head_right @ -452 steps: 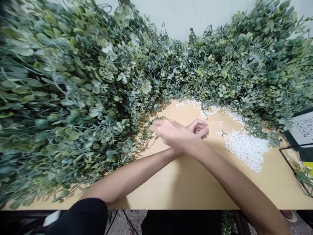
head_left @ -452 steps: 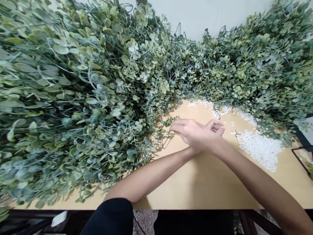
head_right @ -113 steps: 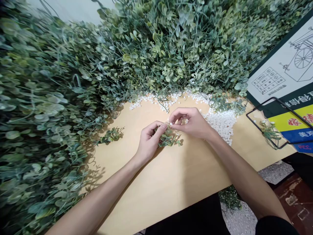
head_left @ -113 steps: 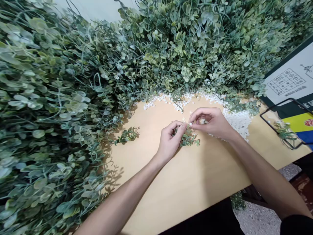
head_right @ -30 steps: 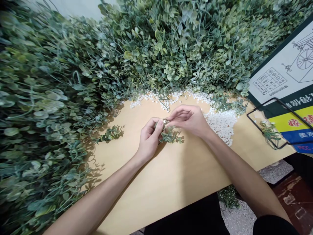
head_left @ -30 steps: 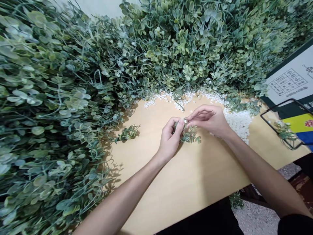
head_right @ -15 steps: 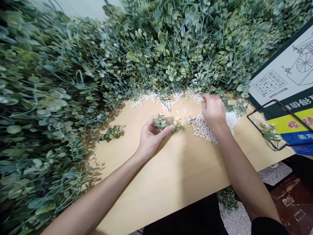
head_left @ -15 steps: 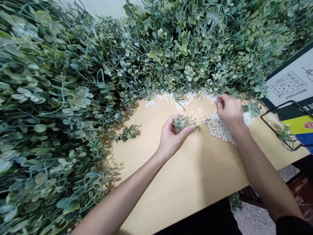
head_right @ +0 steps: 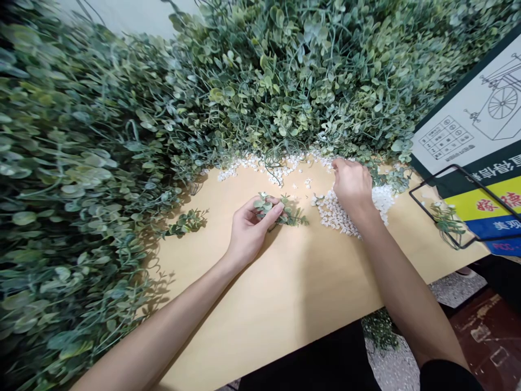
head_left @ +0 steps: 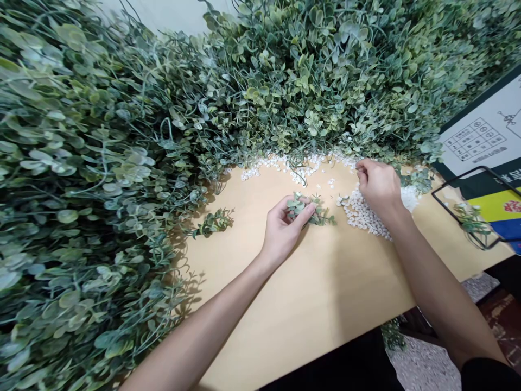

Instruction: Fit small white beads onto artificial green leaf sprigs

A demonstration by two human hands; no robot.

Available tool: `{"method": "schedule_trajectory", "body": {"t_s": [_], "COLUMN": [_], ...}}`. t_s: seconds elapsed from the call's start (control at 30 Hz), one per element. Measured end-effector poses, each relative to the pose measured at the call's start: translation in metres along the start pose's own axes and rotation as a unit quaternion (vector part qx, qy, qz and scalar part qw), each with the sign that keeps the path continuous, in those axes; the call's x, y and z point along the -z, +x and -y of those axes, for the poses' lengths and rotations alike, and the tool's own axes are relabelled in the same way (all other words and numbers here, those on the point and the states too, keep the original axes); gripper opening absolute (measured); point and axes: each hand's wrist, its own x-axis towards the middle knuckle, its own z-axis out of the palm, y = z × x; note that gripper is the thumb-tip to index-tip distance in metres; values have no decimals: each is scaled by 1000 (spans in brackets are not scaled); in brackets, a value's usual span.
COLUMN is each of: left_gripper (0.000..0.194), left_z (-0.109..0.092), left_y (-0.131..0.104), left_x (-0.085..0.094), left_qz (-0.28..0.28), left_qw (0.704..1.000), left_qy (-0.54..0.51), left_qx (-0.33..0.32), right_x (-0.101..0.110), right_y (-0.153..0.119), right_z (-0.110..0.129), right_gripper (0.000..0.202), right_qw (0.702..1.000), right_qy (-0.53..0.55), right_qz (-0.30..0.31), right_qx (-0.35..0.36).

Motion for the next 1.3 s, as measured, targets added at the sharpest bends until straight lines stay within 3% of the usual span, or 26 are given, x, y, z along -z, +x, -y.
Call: {"method": "schedule_trajectory", "body": {"t_s": [0.17,0.3,0.37,0.47,0.53,0.7,0.87,1.3], "left_gripper": [31,33,30,27,27,28,29,32], "left_z": [-4,-5,-3,1,4,5,3,0], "left_y": [-1,-1,-1,0,0,1,1,1], "left_x": [-2,-3,-2,1,2,3,2,1], "left_qz": [6,7,-1,-5,-1,-3,-1,-18], "left_qw": [1000,1000,1000,1000,1000,1000,999,999], "left_qy": [2,-2,10,22,19,22,28,42], "left_qx": [-9,1,0,-8,-12,-16,-17,-8], "right_x": [1,-1,-1,1,2,4,6,10], "right_y": [0,-3,-6,-11,-15,-20,-22,-24], "right_z": [1,7,16,32,39,46,49,51], "right_gripper": [28,18,12,27,35,39,40,39], "right_qw": [998,973,932,839,788,724,707,725], "right_qy": [52,217,358,540,602,659,667,646], "right_qz": [-11,-58,-36,63,125,199,233,240], "right_qx": [18,56,51,4,-24,-44,-36,-10]}}
